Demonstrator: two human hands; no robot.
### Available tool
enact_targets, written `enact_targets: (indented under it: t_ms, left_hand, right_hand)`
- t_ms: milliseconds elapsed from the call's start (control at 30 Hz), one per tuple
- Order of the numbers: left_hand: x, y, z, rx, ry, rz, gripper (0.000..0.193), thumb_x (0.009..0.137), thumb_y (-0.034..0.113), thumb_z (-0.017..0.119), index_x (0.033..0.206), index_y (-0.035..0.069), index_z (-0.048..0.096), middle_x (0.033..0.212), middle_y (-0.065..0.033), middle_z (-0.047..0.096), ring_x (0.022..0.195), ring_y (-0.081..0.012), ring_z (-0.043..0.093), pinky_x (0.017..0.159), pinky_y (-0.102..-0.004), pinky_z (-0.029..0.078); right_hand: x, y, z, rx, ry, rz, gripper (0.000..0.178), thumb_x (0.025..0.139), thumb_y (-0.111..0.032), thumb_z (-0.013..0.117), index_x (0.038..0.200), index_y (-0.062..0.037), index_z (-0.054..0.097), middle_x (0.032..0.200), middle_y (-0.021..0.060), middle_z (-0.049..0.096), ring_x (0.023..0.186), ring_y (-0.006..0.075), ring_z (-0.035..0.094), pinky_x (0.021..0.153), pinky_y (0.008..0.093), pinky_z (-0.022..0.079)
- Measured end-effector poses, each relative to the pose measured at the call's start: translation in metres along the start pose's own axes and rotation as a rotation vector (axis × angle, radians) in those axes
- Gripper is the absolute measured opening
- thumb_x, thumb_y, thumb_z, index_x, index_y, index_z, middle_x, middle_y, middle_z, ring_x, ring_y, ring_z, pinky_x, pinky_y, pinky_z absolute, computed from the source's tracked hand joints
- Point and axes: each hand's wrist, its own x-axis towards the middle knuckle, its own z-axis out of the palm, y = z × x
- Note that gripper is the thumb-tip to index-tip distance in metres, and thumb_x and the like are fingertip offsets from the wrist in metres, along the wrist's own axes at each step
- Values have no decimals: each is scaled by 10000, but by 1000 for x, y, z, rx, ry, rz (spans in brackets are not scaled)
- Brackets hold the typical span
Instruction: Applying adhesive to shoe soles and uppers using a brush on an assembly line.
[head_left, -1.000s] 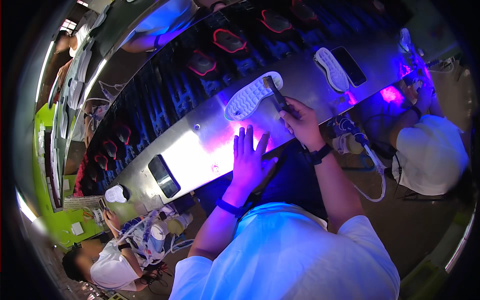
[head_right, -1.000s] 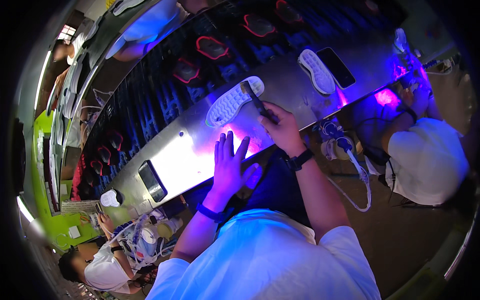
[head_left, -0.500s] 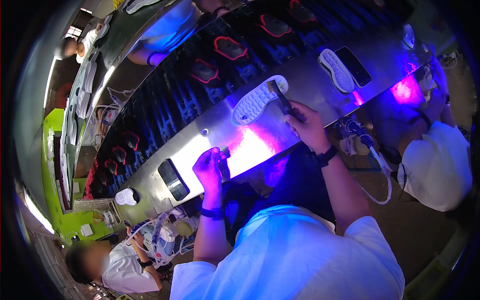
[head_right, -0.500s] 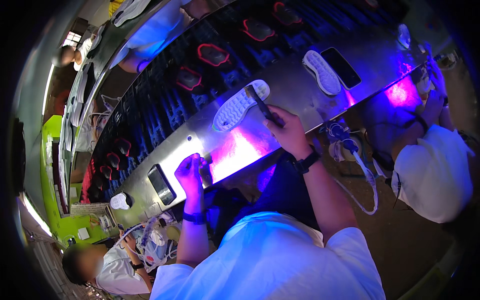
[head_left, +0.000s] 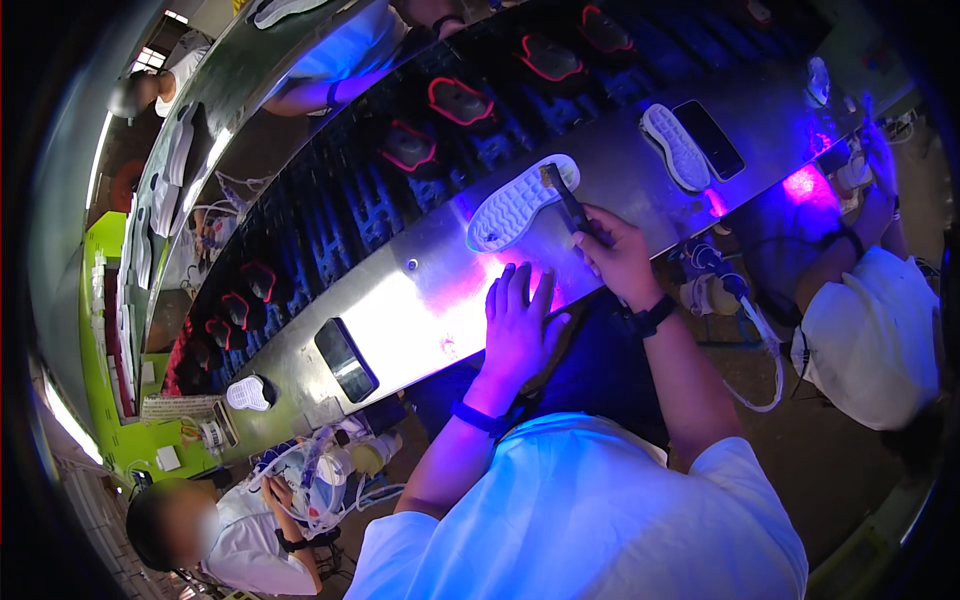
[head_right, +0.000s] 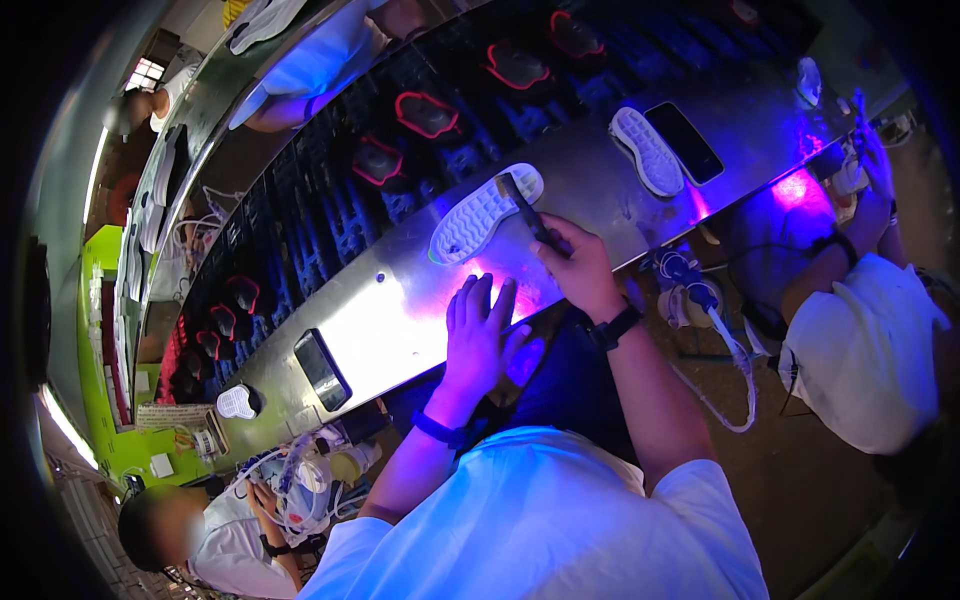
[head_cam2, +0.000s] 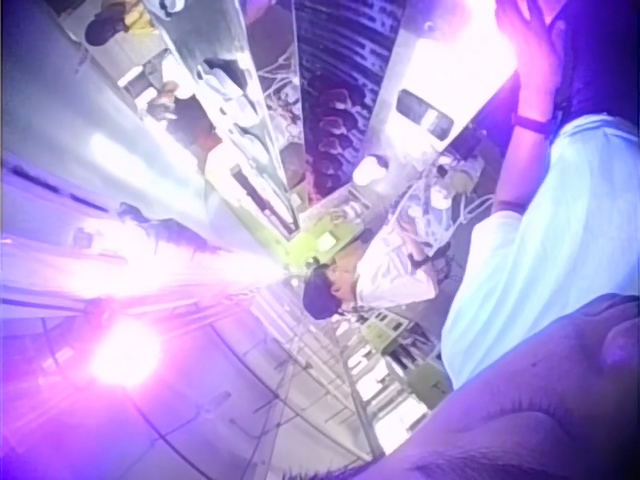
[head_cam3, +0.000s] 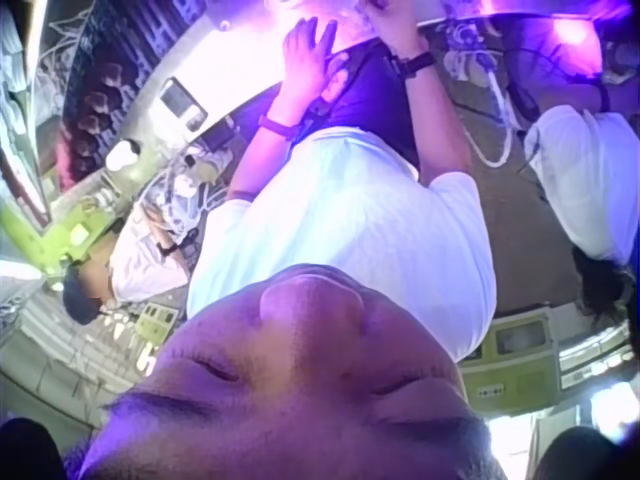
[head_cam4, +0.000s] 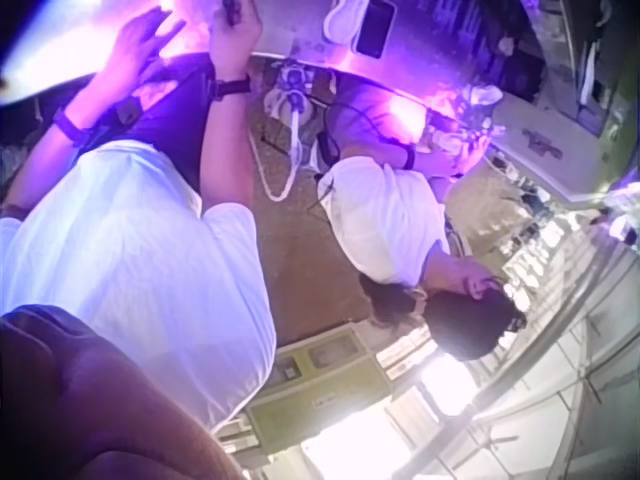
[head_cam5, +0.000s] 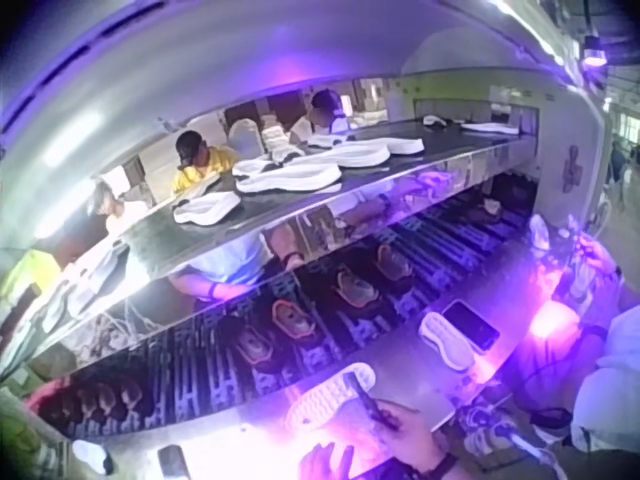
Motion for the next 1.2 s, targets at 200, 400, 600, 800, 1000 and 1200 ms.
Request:
enact_targets:
  t_ms: [200, 400, 600, 800, 1000, 1200]
  left_hand:
    - [-1, -1, 2, 70, -53, 15, 678, 931, 428, 674, 1514, 139, 483, 1517, -268, 413, 1430, -498, 365, 1166, -600, 310]
    - [-6, -8, 3, -15, -57, 27, 641, 931, 357, 690, 1479, 79, 507, 1533, -275, 407, 1453, -493, 349, 1193, -609, 287]
    - [-16, -17, 8, -87, -35, 58, 598, 925, 259, 678, 1453, 38, 505, 1539, -303, 389, 1449, -530, 342, 1176, -627, 313]
    - [-22, -22, 9, -103, 24, 80, 546, 910, 230, 705, 1406, 49, 564, 1483, -288, 459, 1414, -508, 411, 1160, -604, 359]
    - [-39, -34, -8, -420, 266, -201, 279, 924, 82, 723, 1179, -12, 664, 1277, -187, 642, 1216, -305, 623, 1025, -424, 517]
    - [-67, -121, -20, -1006, 665, -831, 207, 1018, 150, 662, 1072, -50, 660, 834, -86, 701, 694, -101, 632, 598, -224, 500]
  right_hand:
    - [1, 1, 1, -14, -14, -39, 456, 952, 15, 672, 1399, -9, 581, 840, 7, 623, 602, 40, 529, 477, 213, 396]
    - [1, -3, -2, 4, -11, -16, 424, 942, -8, 705, 1354, 4, 607, 832, -7, 627, 642, 47, 551, 556, 228, 450]
    - [1, -2, -3, -9, -7, -14, 428, 939, -15, 712, 1354, 3, 609, 850, -3, 640, 646, 48, 557, 562, 228, 455]
    - [2, -2, -3, 0, -6, 2, 427, 938, -17, 714, 1352, -1, 612, 864, 2, 645, 650, 51, 563, 568, 230, 463]
    - [3, 0, -7, 9, -6, -1, 432, 934, -15, 717, 1353, -5, 613, 869, 1, 645, 652, 53, 562, 571, 230, 461]
    - [10, 8, -4, -35, -47, -23, 441, 931, -11, 716, 1358, -10, 610, 862, 3, 646, 632, 51, 553, 546, 230, 442]
